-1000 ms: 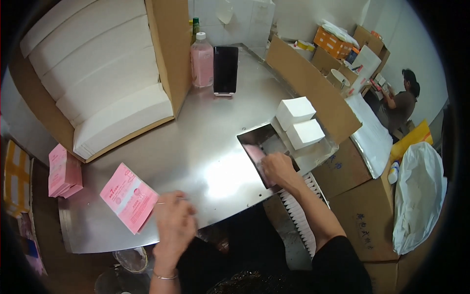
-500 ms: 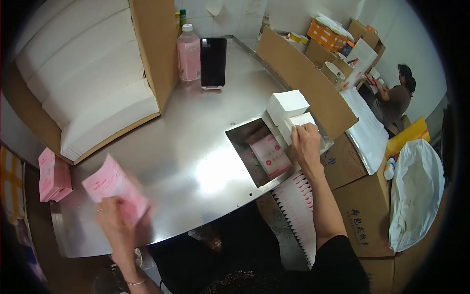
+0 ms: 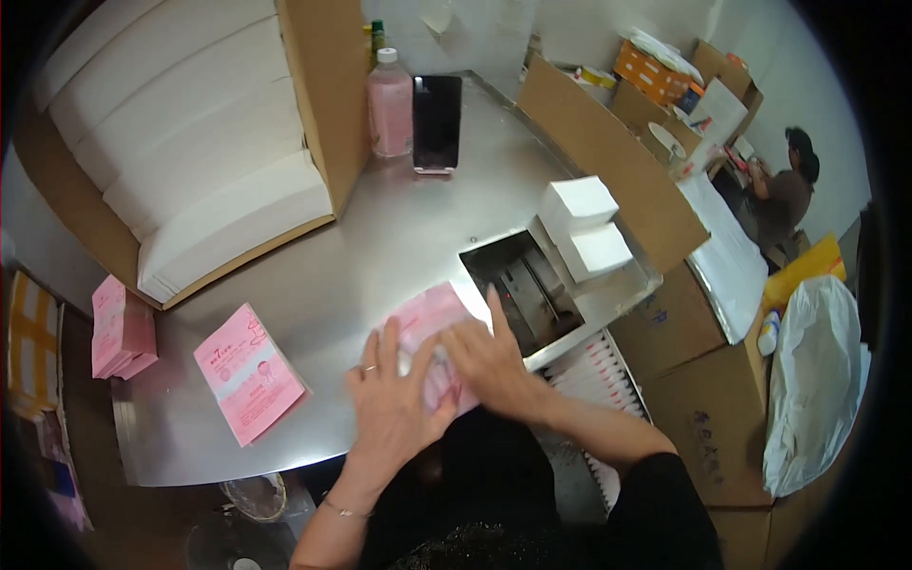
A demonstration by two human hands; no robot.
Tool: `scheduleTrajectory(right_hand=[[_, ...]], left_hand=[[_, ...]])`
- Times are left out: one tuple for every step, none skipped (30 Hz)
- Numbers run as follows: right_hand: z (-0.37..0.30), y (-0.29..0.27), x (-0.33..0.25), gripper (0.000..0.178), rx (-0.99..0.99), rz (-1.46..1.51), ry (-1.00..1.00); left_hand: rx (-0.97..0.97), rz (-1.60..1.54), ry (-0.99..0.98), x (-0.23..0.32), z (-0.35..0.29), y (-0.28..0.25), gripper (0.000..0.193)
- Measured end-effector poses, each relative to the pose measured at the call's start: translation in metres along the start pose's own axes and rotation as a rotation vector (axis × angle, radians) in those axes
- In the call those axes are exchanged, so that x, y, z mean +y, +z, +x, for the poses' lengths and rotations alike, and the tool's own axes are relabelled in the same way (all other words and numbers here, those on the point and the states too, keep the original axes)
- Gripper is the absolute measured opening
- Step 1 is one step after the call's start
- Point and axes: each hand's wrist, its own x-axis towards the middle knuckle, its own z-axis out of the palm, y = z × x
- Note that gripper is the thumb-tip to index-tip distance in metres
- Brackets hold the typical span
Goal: Manually fold and insert pink product sachets into white cardboard boxes.
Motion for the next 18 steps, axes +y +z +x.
scheduleTrajectory(right_hand=[[0.027, -0.017, -0.006, 0.032, -0.227, 0.017, 0.026], [0.026, -0.008, -0.01, 0.032, -0.236, 0.007, 0.05], [0.025, 0.004, -0.016, 0.03, -0.054, 0.003, -0.026], [0.027, 0.008, -0.022, 0.028, 0.133, 0.0, -0.116], [0.013, -0.003, -0.024, 0.025, 0.229, 0.246, -0.117], [0.005, -0.007, -0.009, 0.025, 0.28, 0.188, -0.116], [-0.008, -0.012, 0.009, 0.026, 0.329, 0.128, -0.105], [-0.014, -0.016, 0.035, 0.026, 0.367, -0.03, 0.101], [-0.011, -0.04, 0.049, 0.029, 0.449, -0.112, 0.133], [-0.019, -0.055, 0.065, 0.028, 0.4, -0.247, 0.319], [-0.023, -0.058, 0.085, 0.029, 0.48, -0.39, 0.379], [-0.029, -0.053, 0.105, 0.029, 0.488, -0.413, 0.385], [-0.039, -0.045, 0.123, 0.028, 0.418, -0.423, 0.473], [-0.043, -0.041, 0.134, 0.028, 0.349, -0.419, 0.552], [-0.043, -0.042, 0.138, 0.028, 0.349, -0.415, 0.543], [-0.043, -0.042, 0.141, 0.025, 0.373, -0.402, 0.528], [-0.043, -0.041, 0.144, 0.022, 0.396, -0.389, 0.513], [-0.046, -0.039, 0.141, 0.019, 0.413, -0.375, 0.508]], left_hand=[[0.009, -0.074, -0.027, 0.002, 0.003, 0.006, 0.072], [0.0, -0.096, -0.013, 0.006, 0.007, 0.011, 0.072], [0.039, -0.054, -0.041, 0.007, 0.011, 0.01, 0.072], [0.087, -0.002, -0.076, 0.003, 0.015, 0.009, 0.072], [0.073, 0.06, -0.016, 0.0, 0.013, 0.001, 0.065], [0.085, 0.067, -0.022, -0.004, 0.011, 0.001, 0.065], [0.013, 0.013, -0.002, -0.008, 0.006, 0.001, 0.059], [-0.066, -0.035, 0.013, -0.01, 0.002, 0.001, 0.053], [0.004, 0.038, 0.008, -0.011, 0.003, -0.001, 0.043], [-0.005, 0.024, 0.019, -0.008, 0.0, -0.002, 0.043], [-0.007, 0.079, -0.021, -0.005, 0.005, 0.002, 0.041], [-0.007, 0.132, -0.063, -0.002, 0.011, 0.006, 0.04], [0.008, 0.182, -0.054, 0.0, 0.011, 0.01, 0.04], [0.013, 0.179, -0.051, 0.004, 0.011, 0.009, 0.04], [-0.107, 0.176, -0.131, 0.01, 0.008, 0.001, 0.04], [-0.229, 0.173, -0.211, 0.014, 0.006, -0.004, 0.04], [-0.229, 0.176, -0.222, 0.015, 0.01, -0.007, 0.04], [-0.15, 0.2, -0.116, 0.014, 0.016, -0.012, 0.04]])
